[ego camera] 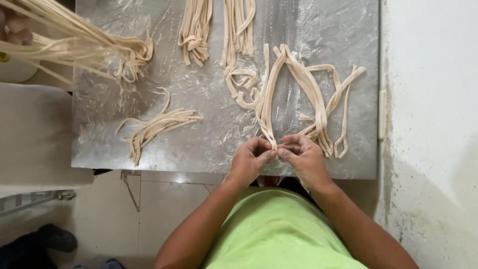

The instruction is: Braiding long strands of dough on a stainless steel table in a bakery production area.

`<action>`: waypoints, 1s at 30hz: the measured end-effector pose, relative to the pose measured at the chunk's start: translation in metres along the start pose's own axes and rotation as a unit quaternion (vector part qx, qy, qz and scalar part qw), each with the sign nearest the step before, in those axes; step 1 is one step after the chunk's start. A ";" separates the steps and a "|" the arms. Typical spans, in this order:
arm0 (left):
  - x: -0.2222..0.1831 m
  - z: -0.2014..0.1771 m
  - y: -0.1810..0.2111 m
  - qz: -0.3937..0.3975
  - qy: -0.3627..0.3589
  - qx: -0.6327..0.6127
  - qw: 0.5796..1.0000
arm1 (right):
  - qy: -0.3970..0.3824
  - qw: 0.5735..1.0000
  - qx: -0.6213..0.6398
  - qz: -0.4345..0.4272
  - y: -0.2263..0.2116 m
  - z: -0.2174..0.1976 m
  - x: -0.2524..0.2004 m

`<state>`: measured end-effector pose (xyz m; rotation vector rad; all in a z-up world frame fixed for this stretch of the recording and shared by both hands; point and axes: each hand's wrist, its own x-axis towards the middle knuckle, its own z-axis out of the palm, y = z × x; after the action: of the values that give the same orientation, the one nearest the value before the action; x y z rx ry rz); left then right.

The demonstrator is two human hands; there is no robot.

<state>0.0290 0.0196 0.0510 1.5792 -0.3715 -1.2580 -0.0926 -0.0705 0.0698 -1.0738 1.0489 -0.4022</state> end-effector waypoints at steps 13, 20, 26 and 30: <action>0.021 -0.016 0.084 0.069 -0.033 0.042 0.996 | -0.010 0.999 -0.007 -0.033 -0.086 -0.014 0.021; 0.023 -0.005 0.236 0.245 -0.046 0.061 0.967 | 0.035 0.973 0.047 -0.223 -0.210 -0.071 0.040; 0.033 0.034 0.157 0.255 -0.122 0.072 0.956 | 0.153 0.934 -0.235 -0.219 -0.129 -0.098 0.000; 0.054 0.050 0.026 0.219 -0.077 0.182 0.956 | 0.164 0.907 -0.348 -0.173 -0.014 -0.110 0.008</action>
<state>0.0169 -0.0574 0.0484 1.5830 -1.0435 -1.0017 -0.1792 -0.1399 0.0688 -1.8988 1.3481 -0.5195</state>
